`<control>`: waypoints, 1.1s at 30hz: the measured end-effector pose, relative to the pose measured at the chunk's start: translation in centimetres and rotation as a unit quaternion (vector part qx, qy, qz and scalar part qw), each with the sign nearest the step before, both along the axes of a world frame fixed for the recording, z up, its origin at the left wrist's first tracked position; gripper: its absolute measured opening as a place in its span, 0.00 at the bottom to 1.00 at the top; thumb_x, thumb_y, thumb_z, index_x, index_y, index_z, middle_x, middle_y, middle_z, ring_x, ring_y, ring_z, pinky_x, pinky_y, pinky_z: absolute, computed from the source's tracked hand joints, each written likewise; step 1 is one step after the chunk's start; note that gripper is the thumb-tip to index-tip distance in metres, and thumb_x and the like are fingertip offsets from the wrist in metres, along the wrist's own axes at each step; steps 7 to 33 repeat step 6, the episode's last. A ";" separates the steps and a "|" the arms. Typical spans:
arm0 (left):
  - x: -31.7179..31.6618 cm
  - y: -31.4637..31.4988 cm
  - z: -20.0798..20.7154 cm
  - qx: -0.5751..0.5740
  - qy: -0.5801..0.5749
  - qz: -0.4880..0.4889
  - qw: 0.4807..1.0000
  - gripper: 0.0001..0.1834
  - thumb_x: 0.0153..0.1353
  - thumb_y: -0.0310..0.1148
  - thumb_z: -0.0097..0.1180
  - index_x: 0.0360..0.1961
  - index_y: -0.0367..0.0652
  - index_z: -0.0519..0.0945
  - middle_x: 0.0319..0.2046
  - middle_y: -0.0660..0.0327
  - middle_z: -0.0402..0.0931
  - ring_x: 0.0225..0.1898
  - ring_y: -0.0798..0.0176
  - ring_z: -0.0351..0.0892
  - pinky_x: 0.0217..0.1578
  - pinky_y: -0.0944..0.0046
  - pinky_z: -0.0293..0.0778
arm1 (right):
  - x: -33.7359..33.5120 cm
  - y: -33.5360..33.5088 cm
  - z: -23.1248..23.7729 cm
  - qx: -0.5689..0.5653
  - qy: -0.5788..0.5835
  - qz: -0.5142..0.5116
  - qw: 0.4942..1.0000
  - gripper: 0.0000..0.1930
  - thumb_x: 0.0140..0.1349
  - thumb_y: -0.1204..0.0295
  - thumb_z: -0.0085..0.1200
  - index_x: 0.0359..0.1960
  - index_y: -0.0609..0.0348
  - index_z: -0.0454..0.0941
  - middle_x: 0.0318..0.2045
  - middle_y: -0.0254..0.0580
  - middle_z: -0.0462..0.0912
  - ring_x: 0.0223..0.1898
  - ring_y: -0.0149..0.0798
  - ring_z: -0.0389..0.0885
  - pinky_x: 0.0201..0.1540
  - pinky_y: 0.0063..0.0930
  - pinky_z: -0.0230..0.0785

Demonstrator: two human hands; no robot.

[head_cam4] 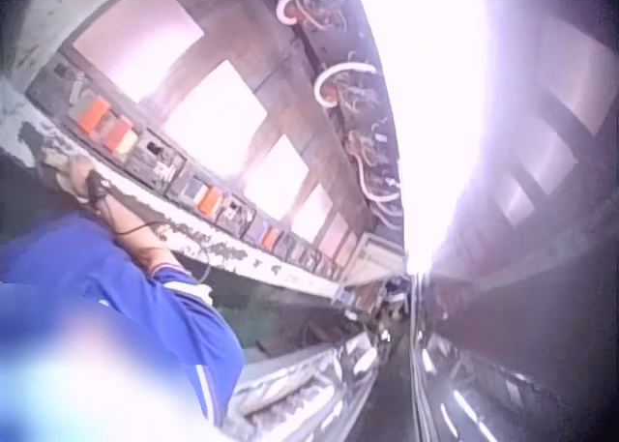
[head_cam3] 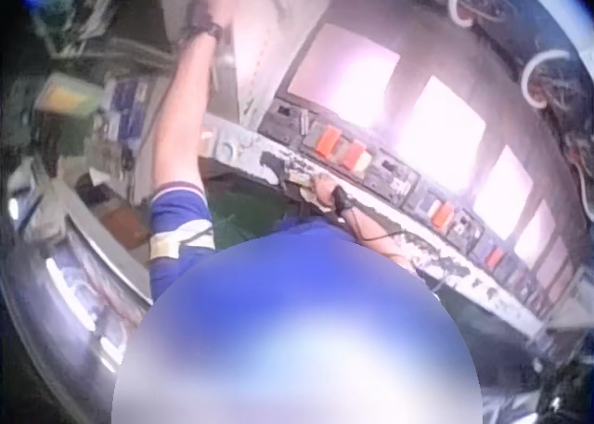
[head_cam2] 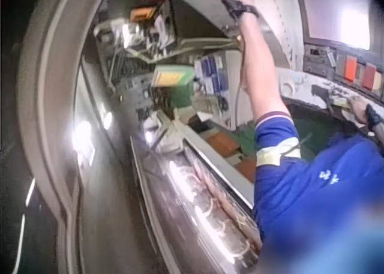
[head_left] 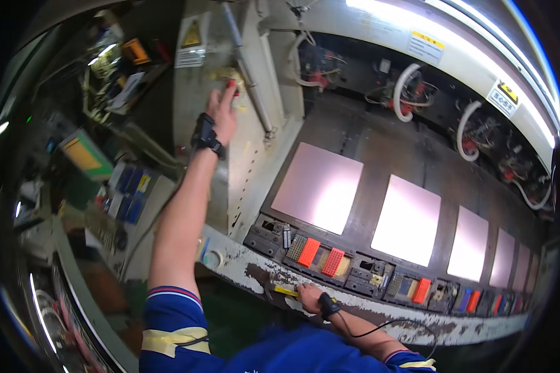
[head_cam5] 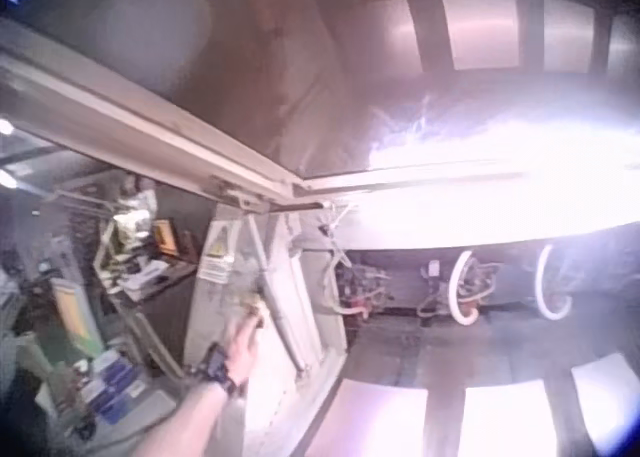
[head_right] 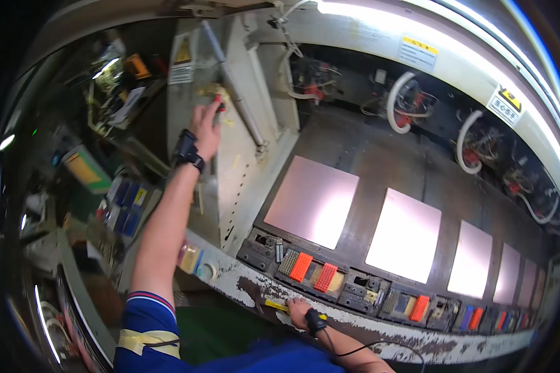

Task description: The person picks up metal sheets by hand and places them into a fabrication machine.

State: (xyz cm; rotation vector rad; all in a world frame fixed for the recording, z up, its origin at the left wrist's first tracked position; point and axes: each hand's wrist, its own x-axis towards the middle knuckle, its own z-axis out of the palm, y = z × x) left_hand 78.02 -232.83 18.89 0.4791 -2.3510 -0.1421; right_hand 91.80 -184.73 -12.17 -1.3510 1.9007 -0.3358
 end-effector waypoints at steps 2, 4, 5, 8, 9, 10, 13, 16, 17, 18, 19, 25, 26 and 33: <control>-0.7 -4.9 0.4 -0.066 0.007 -0.098 0.993 0.23 0.57 0.21 0.57 0.56 0.42 0.74 0.49 0.47 0.71 0.46 0.42 0.76 0.45 0.48 0.75 | -1.5 -0.2 3.5 0.047 -0.050 0.008 0.998 0.16 0.56 0.74 0.52 0.46 0.66 0.73 0.42 0.59 0.81 0.47 0.61 0.79 0.51 0.50 0.73; -1.4 -9.2 -0.6 0.241 0.086 -0.146 0.956 0.07 0.59 0.22 0.58 0.38 0.38 0.75 0.39 0.54 0.73 0.37 0.50 0.77 0.37 0.55 0.74 | -1.3 -0.6 4.3 0.115 -0.097 -0.012 0.989 0.14 0.56 0.71 0.54 0.41 0.67 0.76 0.33 0.61 0.83 0.38 0.61 0.84 0.41 0.52 0.76; -2.0 -8.6 -0.4 -0.092 0.071 -0.125 0.985 0.06 0.58 0.22 0.59 0.37 0.39 0.77 0.37 0.56 0.72 0.36 0.51 0.77 0.36 0.56 0.74 | -1.0 -0.5 2.1 0.124 -0.124 0.007 0.985 0.13 0.56 0.70 0.56 0.39 0.66 0.76 0.31 0.59 0.84 0.36 0.59 0.85 0.38 0.51 0.76; -2.0 -8.4 -0.2 -0.087 0.073 -0.125 0.986 0.06 0.56 0.22 0.61 0.35 0.41 0.78 0.36 0.56 0.71 0.35 0.51 0.77 0.36 0.55 0.74 | -0.3 -0.3 1.8 0.134 -0.130 -0.016 0.982 0.13 0.56 0.70 0.56 0.39 0.66 0.76 0.31 0.59 0.84 0.36 0.59 0.85 0.38 0.51 0.76; -2.0 -8.4 -0.2 -0.087 0.073 -0.125 0.986 0.06 0.56 0.22 0.61 0.35 0.41 0.78 0.36 0.56 0.71 0.35 0.51 0.77 0.36 0.55 0.74 | -0.3 -0.3 1.8 0.134 -0.130 -0.016 0.982 0.13 0.56 0.70 0.56 0.39 0.66 0.76 0.31 0.59 0.84 0.36 0.59 0.85 0.38 0.51 0.76; -2.0 -8.4 -0.2 -0.087 0.073 -0.125 0.986 0.06 0.56 0.22 0.61 0.35 0.41 0.78 0.36 0.56 0.71 0.35 0.51 0.77 0.36 0.55 0.74 | -0.3 -0.3 1.8 0.134 -0.130 -0.016 0.982 0.13 0.56 0.70 0.56 0.39 0.66 0.76 0.31 0.59 0.84 0.36 0.59 0.85 0.38 0.51 0.76; -2.0 -8.4 -0.2 -0.087 0.073 -0.125 0.986 0.06 0.56 0.22 0.61 0.35 0.41 0.78 0.36 0.56 0.71 0.35 0.51 0.77 0.36 0.55 0.74 | -0.3 -0.3 1.8 0.134 -0.130 -0.016 0.982 0.13 0.56 0.70 0.56 0.39 0.66 0.76 0.31 0.59 0.84 0.36 0.59 0.85 0.38 0.51 0.76; -2.0 -8.4 -0.2 -0.087 0.073 -0.125 0.986 0.06 0.56 0.22 0.61 0.35 0.41 0.78 0.36 0.56 0.71 0.35 0.51 0.77 0.36 0.55 0.74 | -0.3 -0.3 1.8 0.134 -0.130 -0.016 0.982 0.13 0.56 0.70 0.56 0.39 0.66 0.76 0.31 0.59 0.84 0.36 0.59 0.85 0.38 0.51 0.76; -2.0 -8.4 -0.2 -0.087 0.073 -0.125 0.986 0.06 0.56 0.22 0.61 0.35 0.41 0.78 0.36 0.56 0.71 0.35 0.51 0.77 0.36 0.55 0.74 | -0.3 -0.3 1.8 0.134 -0.130 -0.016 0.982 0.13 0.56 0.70 0.56 0.39 0.66 0.76 0.31 0.59 0.84 0.36 0.59 0.85 0.38 0.51 0.76; -2.0 -8.4 -0.2 -0.087 0.073 -0.125 0.986 0.06 0.56 0.22 0.61 0.35 0.41 0.78 0.36 0.56 0.71 0.35 0.51 0.77 0.36 0.55 0.74 | -0.3 -0.3 1.8 0.134 -0.130 -0.016 0.982 0.13 0.56 0.70 0.56 0.39 0.66 0.76 0.31 0.59 0.84 0.36 0.59 0.85 0.38 0.51 0.76; -2.0 -8.4 -0.2 -0.087 0.073 -0.125 0.986 0.06 0.56 0.22 0.61 0.35 0.41 0.78 0.36 0.56 0.71 0.35 0.51 0.77 0.36 0.55 0.74 | -0.3 -0.3 1.8 0.134 -0.130 -0.016 0.982 0.13 0.56 0.70 0.56 0.39 0.66 0.76 0.31 0.59 0.84 0.36 0.59 0.85 0.38 0.51 0.76; -2.0 -8.4 -0.2 -0.087 0.073 -0.125 0.986 0.06 0.56 0.22 0.61 0.35 0.41 0.78 0.36 0.56 0.71 0.35 0.51 0.77 0.36 0.55 0.74 | -0.3 -0.3 1.8 0.134 -0.130 -0.016 0.982 0.13 0.56 0.70 0.56 0.39 0.66 0.76 0.31 0.59 0.84 0.36 0.59 0.85 0.38 0.51 0.76; -2.0 -8.4 -0.2 -0.087 0.073 -0.125 0.986 0.06 0.56 0.22 0.61 0.35 0.41 0.78 0.36 0.56 0.71 0.35 0.51 0.77 0.36 0.55 0.74 | -0.3 -0.3 1.8 0.134 -0.130 -0.016 0.982 0.13 0.56 0.70 0.56 0.39 0.66 0.76 0.31 0.59 0.84 0.36 0.59 0.85 0.38 0.51 0.76; -2.0 -8.4 -0.2 -0.087 0.073 -0.125 0.986 0.06 0.56 0.22 0.61 0.35 0.41 0.78 0.36 0.56 0.71 0.35 0.51 0.77 0.36 0.55 0.74 | -0.3 -0.3 1.8 0.134 -0.130 -0.016 0.982 0.13 0.56 0.70 0.56 0.39 0.66 0.76 0.31 0.59 0.84 0.36 0.59 0.85 0.38 0.51 0.76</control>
